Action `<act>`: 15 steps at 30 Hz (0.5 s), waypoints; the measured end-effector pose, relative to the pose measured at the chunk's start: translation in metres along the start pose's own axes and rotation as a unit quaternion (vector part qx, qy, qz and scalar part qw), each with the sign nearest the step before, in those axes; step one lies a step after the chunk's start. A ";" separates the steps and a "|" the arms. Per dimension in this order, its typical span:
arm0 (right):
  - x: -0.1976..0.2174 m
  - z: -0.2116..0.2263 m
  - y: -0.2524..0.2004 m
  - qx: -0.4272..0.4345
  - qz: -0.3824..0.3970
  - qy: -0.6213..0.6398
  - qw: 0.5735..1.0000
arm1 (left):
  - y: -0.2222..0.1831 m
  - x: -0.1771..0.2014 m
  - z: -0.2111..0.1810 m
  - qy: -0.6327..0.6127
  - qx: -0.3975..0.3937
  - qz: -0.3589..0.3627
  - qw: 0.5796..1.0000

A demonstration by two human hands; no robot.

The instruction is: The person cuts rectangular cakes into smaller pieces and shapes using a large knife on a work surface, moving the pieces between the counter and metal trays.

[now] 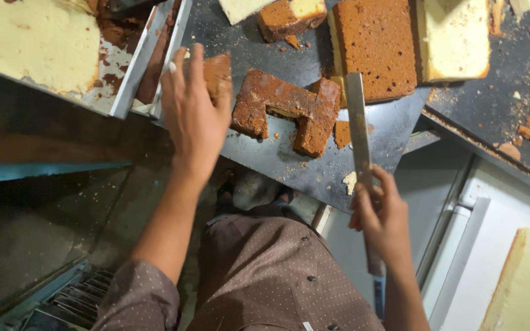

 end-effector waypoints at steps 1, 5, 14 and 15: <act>-0.006 0.001 -0.006 0.027 -0.006 -0.030 0.999 | -0.007 0.007 -0.014 0.019 -0.024 -0.038 0.999; -0.044 -0.005 -0.036 0.061 -0.043 -0.131 0.989 | -0.017 -0.009 -0.027 -0.199 0.009 0.083 0.976; -0.114 -0.009 -0.063 0.059 -0.114 -0.138 0.982 | -0.002 -0.051 -0.043 -0.086 -0.070 0.205 0.973; -0.118 -0.006 -0.065 0.076 -0.125 -0.139 0.979 | 0.001 -0.055 -0.042 -0.066 -0.064 0.218 0.972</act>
Point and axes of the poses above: each hand's wrist, its own y-axis towards the middle knuckle, its own x-axis out of the back of the hand, z = x × y, the point moved 8 cm from there along y, towards the middle knuckle, and after that the axes turned 3 degrees about z, right-handed, at the moved point
